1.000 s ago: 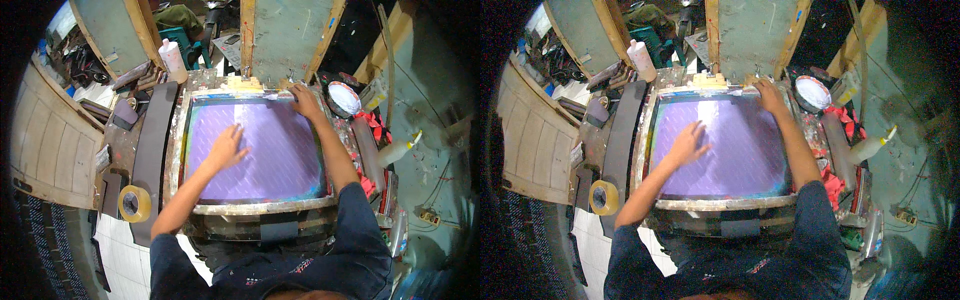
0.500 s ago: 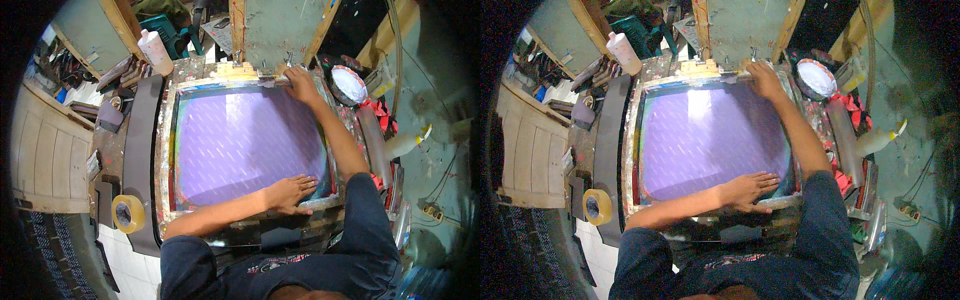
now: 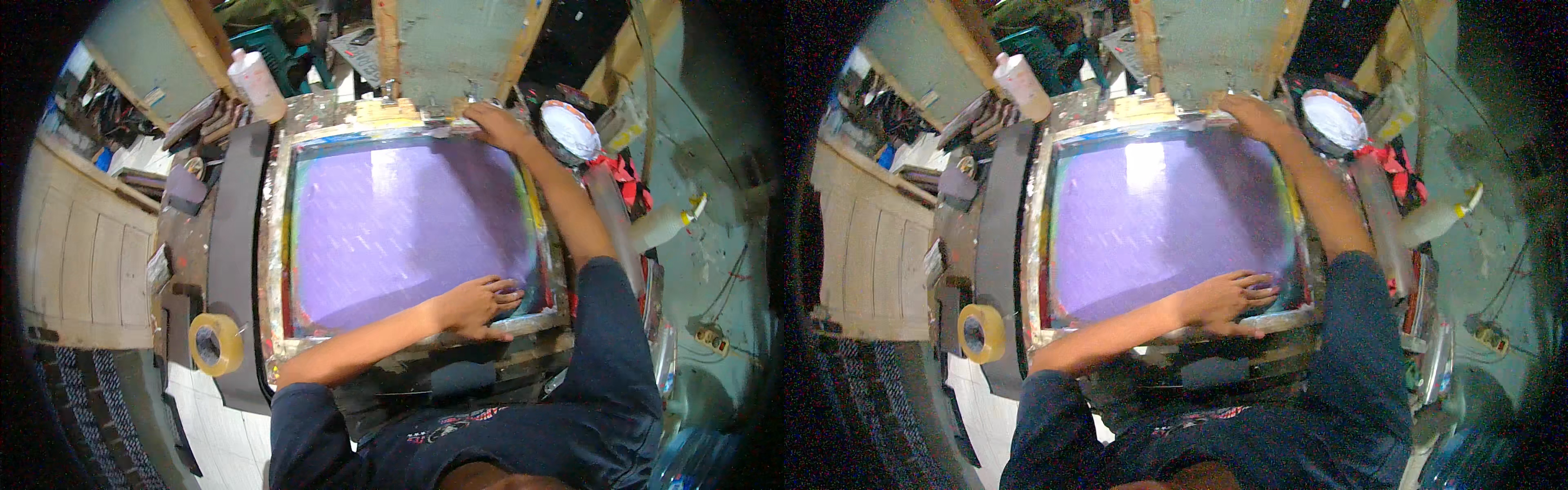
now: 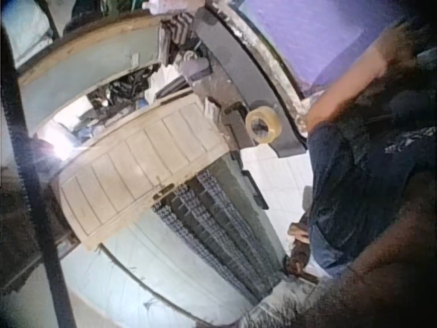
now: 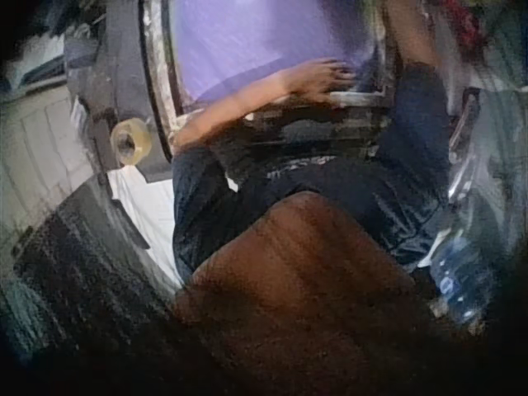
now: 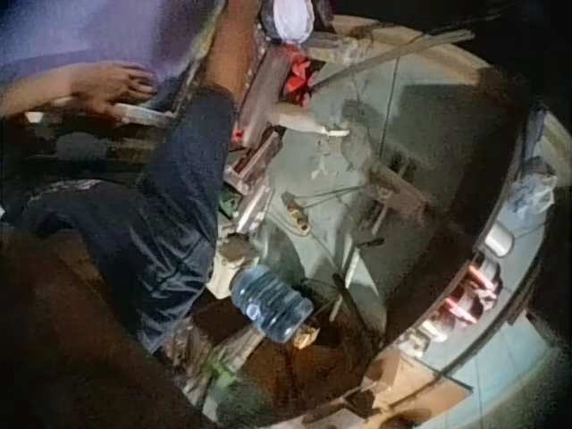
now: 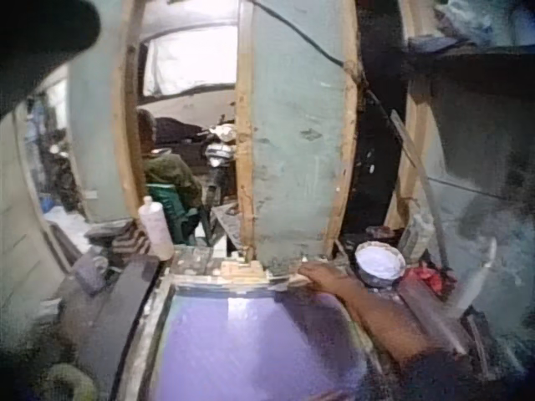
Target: The person applies clear tape to the edges of a purple screen printing frame, smoothing it down and cutting pieces as needed. They then lift the frame, place it aside, and smooth a dark gray strip on the workbench before returning the frame to the table and using a squeegee to press the tape.
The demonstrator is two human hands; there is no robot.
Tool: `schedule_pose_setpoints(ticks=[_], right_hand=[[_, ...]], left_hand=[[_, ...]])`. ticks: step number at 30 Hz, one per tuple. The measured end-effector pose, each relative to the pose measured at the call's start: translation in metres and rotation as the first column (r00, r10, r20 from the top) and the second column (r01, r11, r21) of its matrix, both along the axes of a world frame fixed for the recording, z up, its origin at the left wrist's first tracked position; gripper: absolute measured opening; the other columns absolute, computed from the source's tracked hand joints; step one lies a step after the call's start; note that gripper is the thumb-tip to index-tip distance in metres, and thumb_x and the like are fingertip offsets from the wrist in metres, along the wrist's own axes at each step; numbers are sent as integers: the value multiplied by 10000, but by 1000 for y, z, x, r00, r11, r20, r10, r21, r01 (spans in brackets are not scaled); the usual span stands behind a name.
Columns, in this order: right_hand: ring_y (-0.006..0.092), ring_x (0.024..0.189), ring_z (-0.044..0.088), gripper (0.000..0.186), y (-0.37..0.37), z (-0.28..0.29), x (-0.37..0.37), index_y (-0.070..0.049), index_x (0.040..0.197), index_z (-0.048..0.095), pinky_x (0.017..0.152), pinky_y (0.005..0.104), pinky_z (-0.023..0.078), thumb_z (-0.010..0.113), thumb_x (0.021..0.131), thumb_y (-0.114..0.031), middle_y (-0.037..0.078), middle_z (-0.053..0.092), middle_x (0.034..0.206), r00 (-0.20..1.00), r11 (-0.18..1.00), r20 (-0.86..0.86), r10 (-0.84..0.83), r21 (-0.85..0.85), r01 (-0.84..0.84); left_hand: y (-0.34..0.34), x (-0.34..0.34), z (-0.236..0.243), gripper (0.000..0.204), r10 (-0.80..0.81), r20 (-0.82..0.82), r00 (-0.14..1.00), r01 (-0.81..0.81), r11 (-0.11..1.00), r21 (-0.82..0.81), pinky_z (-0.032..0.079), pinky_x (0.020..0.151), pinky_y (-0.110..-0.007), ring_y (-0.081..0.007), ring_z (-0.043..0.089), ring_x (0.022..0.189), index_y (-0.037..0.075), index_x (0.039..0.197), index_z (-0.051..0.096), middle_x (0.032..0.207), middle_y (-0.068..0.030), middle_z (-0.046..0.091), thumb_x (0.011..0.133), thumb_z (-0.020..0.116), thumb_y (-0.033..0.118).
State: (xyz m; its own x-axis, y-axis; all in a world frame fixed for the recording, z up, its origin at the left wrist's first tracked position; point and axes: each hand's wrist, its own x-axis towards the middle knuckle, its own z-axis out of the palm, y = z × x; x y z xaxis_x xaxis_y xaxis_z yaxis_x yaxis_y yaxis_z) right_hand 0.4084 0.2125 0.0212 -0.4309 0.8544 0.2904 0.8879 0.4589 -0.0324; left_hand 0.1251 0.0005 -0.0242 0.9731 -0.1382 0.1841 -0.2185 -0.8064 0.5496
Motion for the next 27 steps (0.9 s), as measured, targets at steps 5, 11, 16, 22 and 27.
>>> schedule_pose_setpoints(ticks=[5,11,16,22,27], right_hand=[[379,1224,537,490,-5,17,6,-47,1244,533,1032,461,454,636,773,42,174,564,1259,971,994,237,-5,-103,30],[394,1176,549,467,-33,11,-2,-55,1321,508,992,480,456,594,863,-29,166,568,1263,929,947,228,-293,-68,315],[360,1419,386,648,-88,-53,-3,-53,1503,372,1158,433,341,548,880,-55,199,379,1548,960,941,83,-266,-195,277],[337,1502,266,667,-108,-56,-16,31,1542,266,1231,416,231,470,968,-241,229,287,1604,867,809,197,-457,-312,497],[330,1491,295,624,-94,-45,-29,12,1541,292,1233,446,213,360,1015,-315,214,296,1606,848,809,156,-506,-255,530]], left_hand=[[-3,5,-5,833,6,40,999,-8,999,49,246,1214,-463,-359,346,1451,-58,1394,510,1498,-198,471,957,451,648],[37,35,29,629,282,-135,950,-298,947,-117,371,1120,-498,-415,560,1214,-49,1246,622,1249,-260,629,954,516,498],[160,103,-45,476,594,311,742,-670,673,314,355,1125,-536,-428,559,1221,-21,1152,685,1263,-268,624,872,562,344],[186,123,-51,655,751,205,628,-778,596,199,300,1164,-515,-391,397,1415,-44,1450,454,1503,-221,461,967,457,399],[192,123,-51,614,817,179,548,-833,513,209,273,1168,-533,-321,374,1444,-38,1456,448,1526,-194,447,1008,397,378]])
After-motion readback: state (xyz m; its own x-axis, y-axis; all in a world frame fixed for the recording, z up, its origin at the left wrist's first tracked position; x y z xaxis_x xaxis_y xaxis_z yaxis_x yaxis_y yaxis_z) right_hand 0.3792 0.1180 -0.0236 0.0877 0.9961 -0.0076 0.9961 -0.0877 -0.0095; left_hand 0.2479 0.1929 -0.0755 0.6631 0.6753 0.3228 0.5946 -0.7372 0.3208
